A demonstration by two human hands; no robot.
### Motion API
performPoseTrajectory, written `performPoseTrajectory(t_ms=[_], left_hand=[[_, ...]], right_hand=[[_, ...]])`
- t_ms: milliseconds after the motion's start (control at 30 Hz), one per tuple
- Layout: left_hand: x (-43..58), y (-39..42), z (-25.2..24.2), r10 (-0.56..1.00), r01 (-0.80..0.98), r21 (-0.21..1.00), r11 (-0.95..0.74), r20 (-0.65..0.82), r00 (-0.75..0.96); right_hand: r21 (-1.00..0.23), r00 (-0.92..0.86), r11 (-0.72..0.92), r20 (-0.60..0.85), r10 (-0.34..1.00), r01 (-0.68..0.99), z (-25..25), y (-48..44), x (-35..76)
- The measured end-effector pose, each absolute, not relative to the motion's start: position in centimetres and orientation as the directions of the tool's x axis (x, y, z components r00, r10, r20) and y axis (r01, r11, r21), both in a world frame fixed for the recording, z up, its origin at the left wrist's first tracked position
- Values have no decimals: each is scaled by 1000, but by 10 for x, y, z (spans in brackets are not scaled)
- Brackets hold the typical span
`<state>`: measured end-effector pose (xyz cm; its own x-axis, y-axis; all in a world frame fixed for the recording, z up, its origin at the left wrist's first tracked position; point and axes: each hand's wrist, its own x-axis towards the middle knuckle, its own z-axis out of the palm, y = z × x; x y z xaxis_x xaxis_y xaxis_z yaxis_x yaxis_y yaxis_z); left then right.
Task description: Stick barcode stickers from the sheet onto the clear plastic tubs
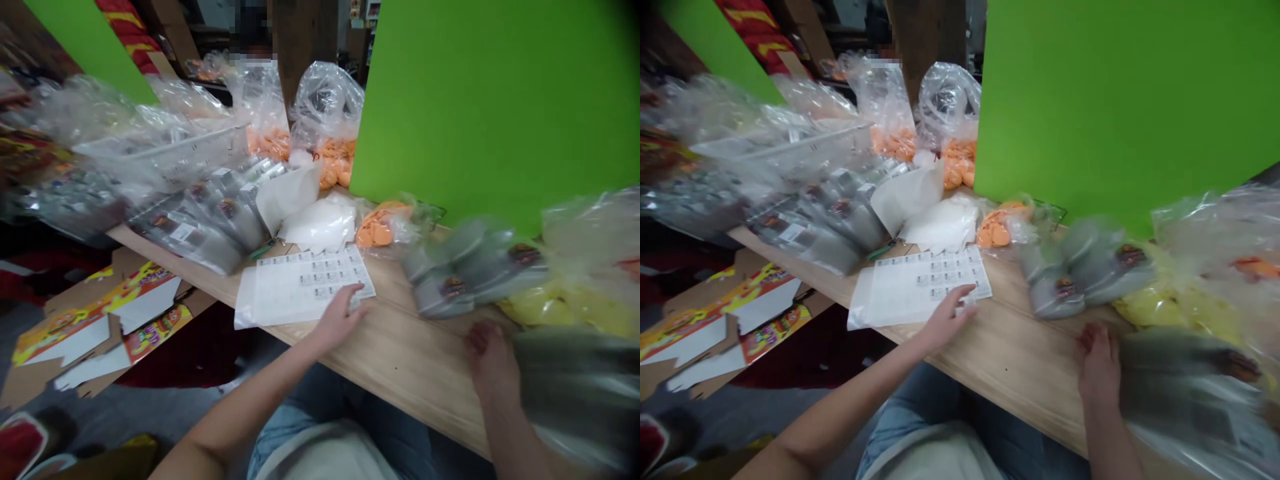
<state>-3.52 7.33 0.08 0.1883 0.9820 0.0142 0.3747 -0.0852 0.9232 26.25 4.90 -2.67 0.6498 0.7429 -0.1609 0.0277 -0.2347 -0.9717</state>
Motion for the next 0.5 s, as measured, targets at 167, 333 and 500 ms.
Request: performPoseTrajectory(t_ms=[167,333,500], left_hand=[[73,127,23,837,20,881,473,-456,303],[101,145,32,842,-105,874,474,-415,345],[38,91,33,836,72,911,407,-403,372]], right_hand=[[-950,595,-308,-273,756,-45,-36,93,265],[-933,541,-357,-328,775,-54,-35,80,252],[-911,13,-381,-384,923,160,-21,0,227]])
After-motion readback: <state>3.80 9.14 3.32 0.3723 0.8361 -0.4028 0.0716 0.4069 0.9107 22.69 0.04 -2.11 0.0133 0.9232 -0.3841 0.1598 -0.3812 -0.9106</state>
